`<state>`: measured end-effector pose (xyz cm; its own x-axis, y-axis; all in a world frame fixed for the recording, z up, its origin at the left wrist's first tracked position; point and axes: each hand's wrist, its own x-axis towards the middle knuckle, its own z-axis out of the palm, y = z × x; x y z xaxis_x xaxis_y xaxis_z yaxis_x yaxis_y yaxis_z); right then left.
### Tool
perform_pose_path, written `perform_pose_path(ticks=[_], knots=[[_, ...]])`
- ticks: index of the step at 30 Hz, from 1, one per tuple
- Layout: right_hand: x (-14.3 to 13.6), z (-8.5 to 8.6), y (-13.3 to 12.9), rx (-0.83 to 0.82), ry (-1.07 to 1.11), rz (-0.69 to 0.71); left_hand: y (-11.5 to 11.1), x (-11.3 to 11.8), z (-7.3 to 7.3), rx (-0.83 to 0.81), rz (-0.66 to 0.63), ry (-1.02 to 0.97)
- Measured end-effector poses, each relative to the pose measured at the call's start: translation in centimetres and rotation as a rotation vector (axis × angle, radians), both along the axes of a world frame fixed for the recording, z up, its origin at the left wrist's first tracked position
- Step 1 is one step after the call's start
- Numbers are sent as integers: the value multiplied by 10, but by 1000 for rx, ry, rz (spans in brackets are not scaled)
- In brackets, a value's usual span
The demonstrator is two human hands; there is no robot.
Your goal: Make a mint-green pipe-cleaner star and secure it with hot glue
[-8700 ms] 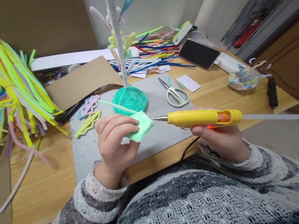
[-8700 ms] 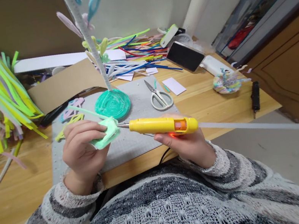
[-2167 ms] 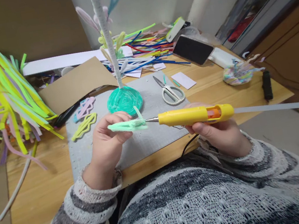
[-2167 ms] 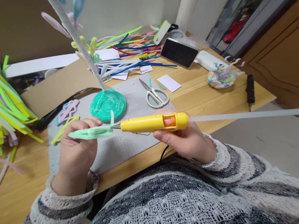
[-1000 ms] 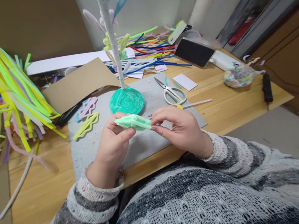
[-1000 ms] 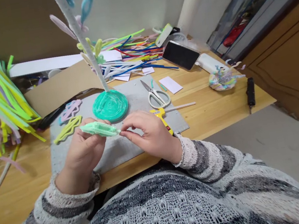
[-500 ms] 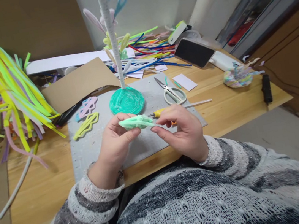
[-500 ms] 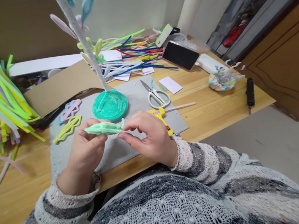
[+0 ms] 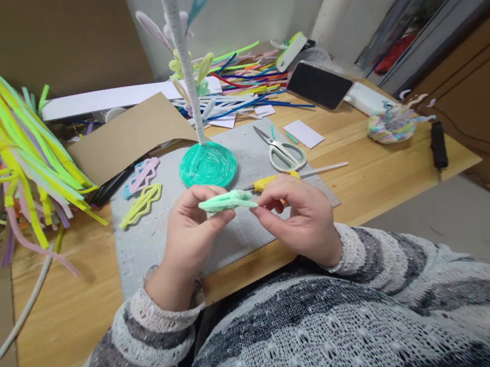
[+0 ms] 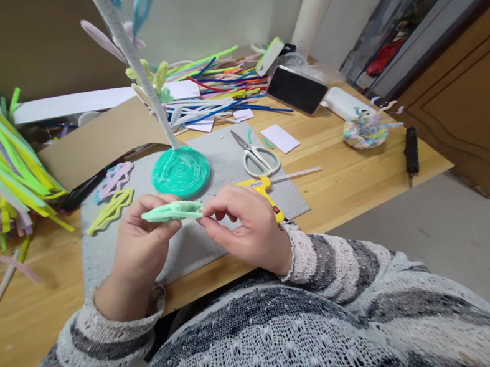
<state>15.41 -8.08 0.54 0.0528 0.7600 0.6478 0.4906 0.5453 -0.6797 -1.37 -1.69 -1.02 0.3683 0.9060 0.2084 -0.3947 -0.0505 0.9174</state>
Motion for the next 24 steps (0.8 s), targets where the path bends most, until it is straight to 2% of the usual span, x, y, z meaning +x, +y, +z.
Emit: perform_pose_path(ticks=[4,9,15,24], knots=[[2,3,-3,-54,77,19,0,1,2,125,64,69],[4,2,-1,-121,199,45,-3,0,4,207,80,153],[7,0,3,-239,318,67,-3,-1,1,180,62,178],[10,-1,6,-283,370,91,-2,-2,-1,103,54,160]])
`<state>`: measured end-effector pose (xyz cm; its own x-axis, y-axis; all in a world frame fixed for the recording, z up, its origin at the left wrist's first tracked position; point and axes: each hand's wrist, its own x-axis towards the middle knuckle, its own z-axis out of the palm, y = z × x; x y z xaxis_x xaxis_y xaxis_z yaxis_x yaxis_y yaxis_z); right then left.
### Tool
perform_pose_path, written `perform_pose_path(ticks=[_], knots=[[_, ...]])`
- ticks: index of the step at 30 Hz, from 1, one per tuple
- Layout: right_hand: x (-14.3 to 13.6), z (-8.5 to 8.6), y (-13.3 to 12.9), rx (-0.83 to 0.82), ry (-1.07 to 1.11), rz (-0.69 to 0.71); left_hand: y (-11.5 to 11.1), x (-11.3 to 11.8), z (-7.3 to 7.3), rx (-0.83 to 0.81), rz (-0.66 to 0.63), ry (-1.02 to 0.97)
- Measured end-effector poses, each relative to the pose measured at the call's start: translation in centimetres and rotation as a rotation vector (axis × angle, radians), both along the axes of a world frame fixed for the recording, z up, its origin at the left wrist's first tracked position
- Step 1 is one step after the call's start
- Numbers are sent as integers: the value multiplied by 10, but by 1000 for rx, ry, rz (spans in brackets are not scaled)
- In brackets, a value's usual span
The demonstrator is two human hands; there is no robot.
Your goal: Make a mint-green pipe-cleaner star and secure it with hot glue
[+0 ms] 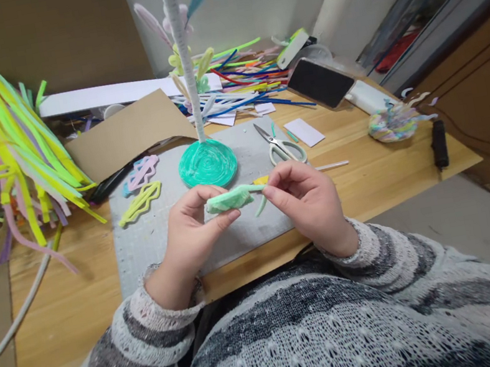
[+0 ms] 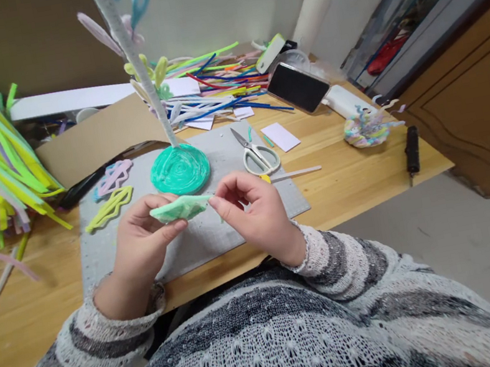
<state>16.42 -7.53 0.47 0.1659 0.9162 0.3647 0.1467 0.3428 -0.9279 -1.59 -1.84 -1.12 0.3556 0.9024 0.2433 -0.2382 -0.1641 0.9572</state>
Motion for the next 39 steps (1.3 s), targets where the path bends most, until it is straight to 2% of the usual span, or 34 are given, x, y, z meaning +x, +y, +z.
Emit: perform_pose_path(ticks=[18,24,30,39], knots=[[1,1,0,-2,-14,17,0,0,-1,-141,18,-62],[0,-1,0,-11,-16,38,1,0,-4,-247,-20,-138],[0,-4,1,-2,-10,39,8,1,0,-234,-31,-239],[-1,-2,6,83,-92,15,4,0,-2,-323,-113,-192]])
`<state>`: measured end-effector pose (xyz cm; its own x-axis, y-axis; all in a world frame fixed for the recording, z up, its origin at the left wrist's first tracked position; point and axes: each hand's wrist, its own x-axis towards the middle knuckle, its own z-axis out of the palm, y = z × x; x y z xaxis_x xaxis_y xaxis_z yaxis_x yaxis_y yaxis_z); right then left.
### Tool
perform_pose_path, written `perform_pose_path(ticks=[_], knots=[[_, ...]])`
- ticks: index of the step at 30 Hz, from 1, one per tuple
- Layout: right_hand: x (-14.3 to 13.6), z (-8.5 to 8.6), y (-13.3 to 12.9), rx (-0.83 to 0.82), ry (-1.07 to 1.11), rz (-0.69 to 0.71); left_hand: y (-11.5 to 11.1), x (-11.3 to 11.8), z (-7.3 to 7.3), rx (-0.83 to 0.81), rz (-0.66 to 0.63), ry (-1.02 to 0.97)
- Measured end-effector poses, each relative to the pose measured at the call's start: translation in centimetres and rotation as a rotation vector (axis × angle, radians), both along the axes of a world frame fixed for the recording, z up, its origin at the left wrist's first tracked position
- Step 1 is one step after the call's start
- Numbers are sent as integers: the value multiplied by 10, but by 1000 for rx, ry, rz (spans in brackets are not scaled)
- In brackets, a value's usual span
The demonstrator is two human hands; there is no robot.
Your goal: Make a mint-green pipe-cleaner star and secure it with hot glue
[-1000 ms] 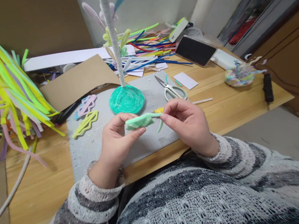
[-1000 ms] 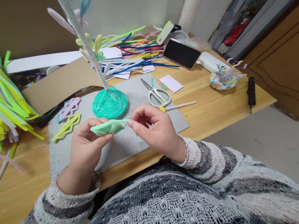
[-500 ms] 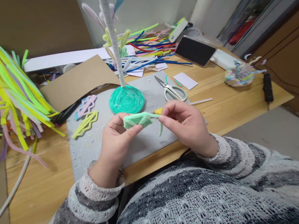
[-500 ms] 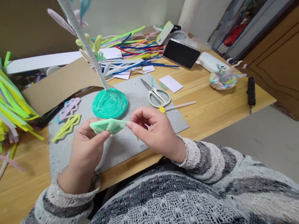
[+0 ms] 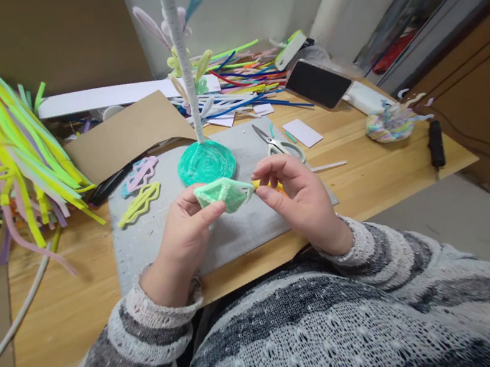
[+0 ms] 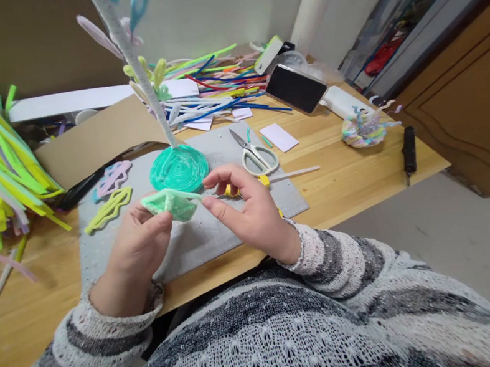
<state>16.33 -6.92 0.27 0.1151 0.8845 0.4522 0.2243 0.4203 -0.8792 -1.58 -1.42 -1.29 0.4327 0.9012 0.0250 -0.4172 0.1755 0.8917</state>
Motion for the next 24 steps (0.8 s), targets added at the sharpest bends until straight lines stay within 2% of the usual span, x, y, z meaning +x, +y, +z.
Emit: perform_pose_path(ticks=[11,17,24], knots=[[-3,3,-2,-28,-18,36,0,1,0,-19,-22,22],[-5,0,-2,-50,62,55,-1,2,1,-41,-16,-5],[-9,-6,-2,-1,132,53,-1,3,2,-59,-35,-47]])
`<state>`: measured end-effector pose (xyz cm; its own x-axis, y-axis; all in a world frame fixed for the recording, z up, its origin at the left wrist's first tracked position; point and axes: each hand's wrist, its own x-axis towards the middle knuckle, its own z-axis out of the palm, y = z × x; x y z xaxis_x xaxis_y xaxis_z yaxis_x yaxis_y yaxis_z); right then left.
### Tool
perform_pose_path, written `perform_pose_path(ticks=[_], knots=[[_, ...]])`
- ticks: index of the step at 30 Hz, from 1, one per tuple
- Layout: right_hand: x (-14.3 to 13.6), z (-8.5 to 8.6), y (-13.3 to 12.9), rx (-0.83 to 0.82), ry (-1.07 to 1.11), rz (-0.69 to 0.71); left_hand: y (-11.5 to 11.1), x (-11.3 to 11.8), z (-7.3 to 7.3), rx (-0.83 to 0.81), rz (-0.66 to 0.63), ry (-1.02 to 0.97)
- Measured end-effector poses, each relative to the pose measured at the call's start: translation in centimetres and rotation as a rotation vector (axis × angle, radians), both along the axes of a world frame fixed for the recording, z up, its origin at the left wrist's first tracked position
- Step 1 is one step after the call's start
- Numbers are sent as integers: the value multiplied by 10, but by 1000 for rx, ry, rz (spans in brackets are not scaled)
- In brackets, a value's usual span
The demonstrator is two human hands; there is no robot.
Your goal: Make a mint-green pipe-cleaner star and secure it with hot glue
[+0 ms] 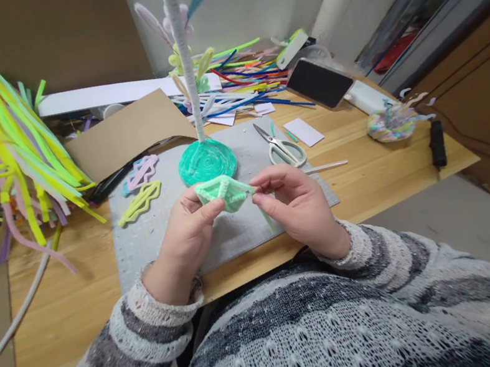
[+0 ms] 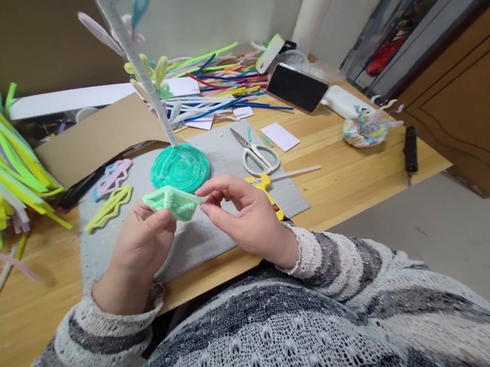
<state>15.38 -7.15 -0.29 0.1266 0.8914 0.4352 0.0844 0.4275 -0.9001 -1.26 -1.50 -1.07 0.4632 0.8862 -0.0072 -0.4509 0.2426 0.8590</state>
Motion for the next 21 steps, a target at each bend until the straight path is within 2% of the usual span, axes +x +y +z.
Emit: perform_pose_path(ticks=[21], knots=[[-2,-5,-1,-25,-17,20,0,0,1,4,-18,-19]])
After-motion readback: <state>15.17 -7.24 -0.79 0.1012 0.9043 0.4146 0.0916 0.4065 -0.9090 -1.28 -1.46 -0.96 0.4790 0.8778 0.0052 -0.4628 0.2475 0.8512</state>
